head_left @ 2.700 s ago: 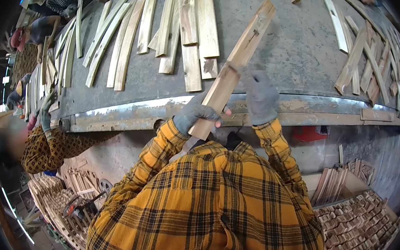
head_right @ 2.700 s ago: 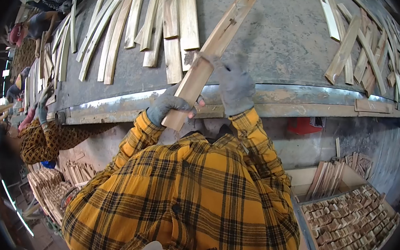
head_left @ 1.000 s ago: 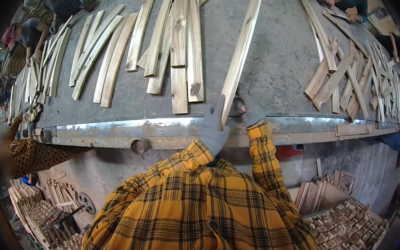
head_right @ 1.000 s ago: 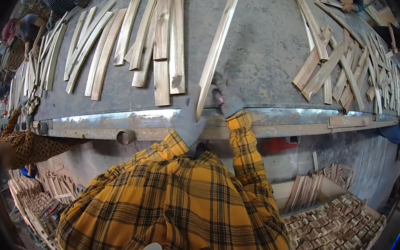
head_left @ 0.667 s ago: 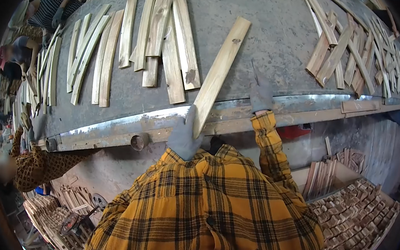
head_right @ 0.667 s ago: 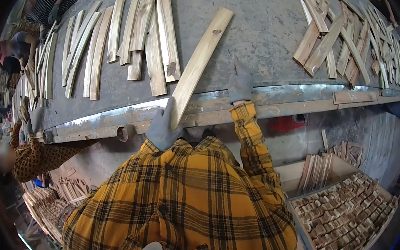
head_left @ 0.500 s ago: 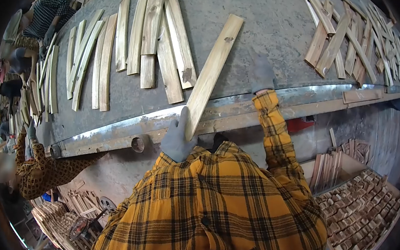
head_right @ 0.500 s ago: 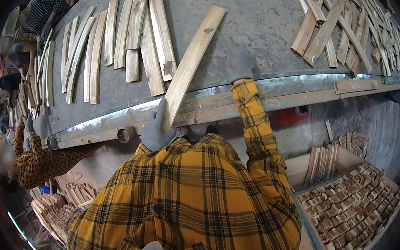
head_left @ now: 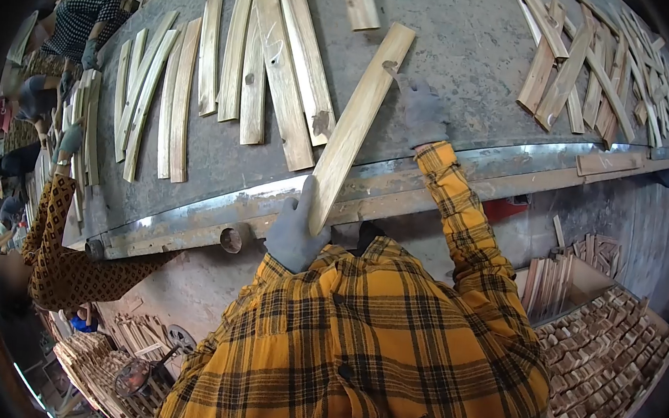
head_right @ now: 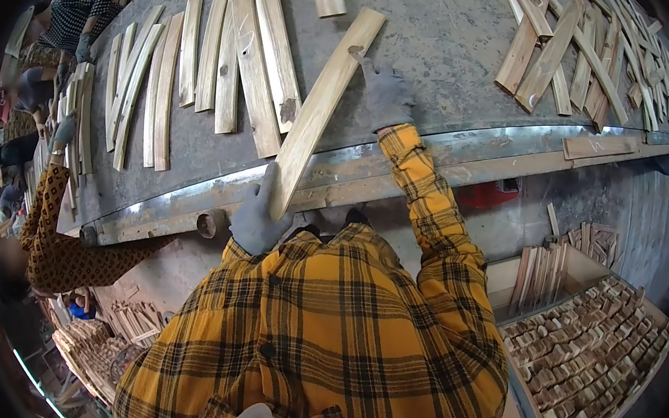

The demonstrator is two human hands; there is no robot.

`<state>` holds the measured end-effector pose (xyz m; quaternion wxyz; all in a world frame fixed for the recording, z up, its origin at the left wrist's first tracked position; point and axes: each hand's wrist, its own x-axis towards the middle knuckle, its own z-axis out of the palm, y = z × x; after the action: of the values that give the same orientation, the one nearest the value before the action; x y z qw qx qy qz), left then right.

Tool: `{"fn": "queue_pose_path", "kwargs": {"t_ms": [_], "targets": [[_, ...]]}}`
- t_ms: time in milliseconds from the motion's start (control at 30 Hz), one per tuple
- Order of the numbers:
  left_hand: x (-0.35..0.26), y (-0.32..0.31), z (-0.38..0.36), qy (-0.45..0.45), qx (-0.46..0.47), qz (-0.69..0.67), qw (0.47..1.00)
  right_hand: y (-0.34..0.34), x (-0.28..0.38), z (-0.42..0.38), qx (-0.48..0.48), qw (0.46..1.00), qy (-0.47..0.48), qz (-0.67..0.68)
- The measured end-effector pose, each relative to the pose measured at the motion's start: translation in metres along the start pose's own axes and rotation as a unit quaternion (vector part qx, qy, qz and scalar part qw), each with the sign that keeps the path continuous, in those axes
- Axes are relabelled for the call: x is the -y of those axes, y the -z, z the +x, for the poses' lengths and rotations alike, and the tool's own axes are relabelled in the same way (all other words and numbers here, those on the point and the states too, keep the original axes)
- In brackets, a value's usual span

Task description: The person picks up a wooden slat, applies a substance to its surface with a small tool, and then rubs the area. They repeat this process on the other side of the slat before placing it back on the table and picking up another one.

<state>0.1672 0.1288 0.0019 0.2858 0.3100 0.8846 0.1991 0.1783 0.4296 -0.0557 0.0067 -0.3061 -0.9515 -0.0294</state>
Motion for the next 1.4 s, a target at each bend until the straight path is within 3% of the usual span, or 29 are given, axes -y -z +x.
{"fn": "queue_pose_path", "kwargs": {"t_ms": [133, 233, 300, 333, 367, 467, 533, 567, 667, 700, 733, 800, 833, 867, 900, 933, 967, 1033, 1067, 1133, 1167, 1233, 1267, 1300, 1367, 1400], "targets": [[-0.002, 0.003, 0.0, 0.012, 0.012, -0.021, 1.0, 0.012, 0.001, 0.002, -0.038, 0.999, -0.012, 0.034], [0.004, -0.002, -0.002, -0.005, -0.025, -0.081, 0.996, -0.014, -0.005, 0.005, 0.009, 0.999, 0.011, 0.046], [0.015, -0.021, 0.001, -0.044, -0.087, -0.173, 0.98, -0.021, -0.001, -0.026, -0.153, 0.924, -0.003, 0.351], [0.003, -0.011, 0.001, 0.024, -0.035, -0.27, 0.962, -0.016, 0.013, -0.038, -0.099, 0.865, -0.106, 0.481], [0.0, -0.019, 0.006, 0.002, -0.052, -0.281, 0.958, -0.01, 0.024, -0.048, -0.037, 0.78, -0.208, 0.589], [-0.025, -0.029, 0.033, -0.044, -0.049, -0.196, 0.978, 0.036, 0.044, -0.064, 0.15, 0.665, -0.266, 0.681], [-0.04, -0.023, 0.056, -0.083, -0.025, -0.236, 0.968, 0.038, 0.033, -0.045, 0.059, 0.65, -0.246, 0.716], [-0.041, -0.021, 0.063, -0.065, -0.023, -0.189, 0.98, 0.041, 0.019, -0.033, 0.023, 0.63, -0.223, 0.743], [-0.015, -0.012, 0.085, 0.038, -0.159, -0.149, 0.975, 0.044, -0.05, 0.008, 0.023, 0.683, -0.213, 0.698], [0.002, -0.013, 0.09, 0.073, -0.176, -0.125, 0.974, 0.045, -0.08, 0.027, 0.072, 0.814, -0.252, 0.519], [0.02, -0.014, 0.095, 0.108, -0.192, -0.1, 0.97, 0.055, -0.076, 0.033, 0.028, 0.885, -0.241, 0.397], [0.035, -0.015, 0.105, 0.16, -0.175, -0.098, 0.967, 0.073, -0.065, 0.044, -0.066, 0.968, -0.203, 0.132], [0.036, -0.013, 0.109, 0.177, -0.142, -0.119, 0.967, 0.071, -0.044, 0.044, -0.118, 0.967, -0.172, 0.148], [0.036, -0.011, 0.113, 0.192, -0.108, -0.141, 0.965, 0.07, -0.023, 0.041, -0.055, 0.967, -0.169, 0.181], [0.04, -0.016, 0.119, 0.141, -0.155, -0.213, 0.954, 0.053, -0.003, 0.041, 0.035, 0.95, -0.163, 0.264], [0.044, -0.019, 0.122, 0.135, -0.137, -0.261, 0.946, 0.023, 0.021, 0.037, 0.027, 0.978, -0.11, 0.176], [0.047, -0.022, 0.125, 0.129, -0.119, -0.31, 0.935, 0.056, 0.065, 0.02, 0.156, 0.944, -0.117, 0.264], [0.033, -0.012, 0.116, 0.117, -0.132, -0.328, 0.928, -0.046, 0.088, 0.014, 0.145, 0.881, -0.033, 0.449], [0.022, -0.009, 0.109, 0.111, -0.139, -0.347, 0.921, -0.015, 0.122, 0.0, 0.186, 0.877, -0.009, 0.444], [0.004, -0.009, 0.1, 0.105, -0.148, -0.387, 0.904, 0.042, 0.128, -0.009, 0.215, 0.858, -0.074, 0.461], [0.0, -0.003, 0.101, 0.095, -0.103, -0.319, 0.937, 0.054, 0.129, -0.011, 0.229, 0.846, -0.107, 0.47], [-0.011, 0.003, 0.103, 0.002, -0.108, -0.256, 0.961, 0.039, 0.093, -0.007, 0.181, 0.723, -0.103, 0.658], [-0.014, 0.002, 0.103, -0.047, -0.107, -0.225, 0.967, 0.044, 0.073, 0.001, 0.161, 0.787, -0.122, 0.584], [-0.012, 0.0, 0.108, -0.026, -0.124, -0.214, 0.968, 0.056, 0.055, 0.012, 0.141, 0.842, -0.141, 0.502], [0.008, -0.005, 0.121, 0.078, -0.116, -0.182, 0.973, 0.076, 0.026, 0.035, 0.1, 0.95, -0.132, 0.263], [0.021, -0.009, 0.127, 0.129, -0.112, -0.162, 0.972, 0.06, 0.009, 0.047, 0.042, 0.988, -0.134, 0.067]]}}
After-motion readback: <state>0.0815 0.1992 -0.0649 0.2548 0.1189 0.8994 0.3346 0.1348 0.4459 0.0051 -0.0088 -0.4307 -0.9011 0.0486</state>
